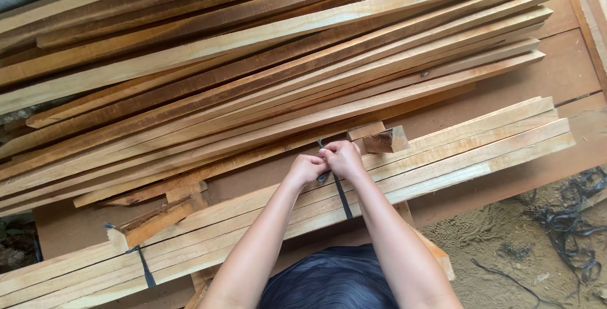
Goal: The person gathers thin wooden planks from a large pile and arranges them into a neat stack on a wooden workbench. They then use black plastic ties to secure the stack of planks together at multiple points along its length.
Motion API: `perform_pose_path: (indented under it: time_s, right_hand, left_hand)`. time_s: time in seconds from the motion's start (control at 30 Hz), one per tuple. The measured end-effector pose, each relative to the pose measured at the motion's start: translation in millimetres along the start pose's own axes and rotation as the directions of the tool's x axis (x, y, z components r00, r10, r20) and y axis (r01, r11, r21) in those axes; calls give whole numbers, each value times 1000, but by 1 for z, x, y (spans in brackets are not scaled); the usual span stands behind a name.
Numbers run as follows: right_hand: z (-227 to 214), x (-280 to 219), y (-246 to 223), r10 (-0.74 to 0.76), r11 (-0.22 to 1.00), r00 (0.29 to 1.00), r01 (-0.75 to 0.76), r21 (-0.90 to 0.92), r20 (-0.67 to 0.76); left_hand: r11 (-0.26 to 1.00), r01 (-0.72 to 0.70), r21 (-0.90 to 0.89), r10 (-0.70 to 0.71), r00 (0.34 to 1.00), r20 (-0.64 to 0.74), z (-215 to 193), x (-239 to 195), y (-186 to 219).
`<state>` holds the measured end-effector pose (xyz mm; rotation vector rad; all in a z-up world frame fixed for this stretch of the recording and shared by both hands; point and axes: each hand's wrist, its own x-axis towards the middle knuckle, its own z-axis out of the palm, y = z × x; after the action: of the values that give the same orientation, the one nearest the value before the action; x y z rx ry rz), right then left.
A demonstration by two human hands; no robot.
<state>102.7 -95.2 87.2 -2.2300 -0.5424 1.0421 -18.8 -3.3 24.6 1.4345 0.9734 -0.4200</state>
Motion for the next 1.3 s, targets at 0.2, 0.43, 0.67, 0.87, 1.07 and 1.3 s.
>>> perform_pose_path:
  time_s: [0.2,0.43,0.67,0.87,1.07,1.3]
  right_hand:
    - [12,4,4,-146,984,983,132,-123,-112]
    - [4,0,-3,17,999,1000,-17,-49,-6]
    - [-13,-14,-12,-43,945,998,58,-321,55]
    - [-14,-21,-11,6,993,998,-14,-118,-62]
    - [7,-14,-6,-139,989,966,126,-72,-219]
    - [21,5,1,-217,971,940,235,38,-263]
  left_hand:
    - [998,-32,60,32,999,10,4,18,-21]
    - [1000,-5,-2,5,1000,14,0,3,-8]
    - [993,26,-112,-26,1000,7,-3,-17,9]
    - [991,27,-134,-25,1000,16,-1,-8,7]
    - [995,20,-101,-18,1000,20,5,6,-15]
    - [965,69,252,-59,997,-48,0,-18,14]
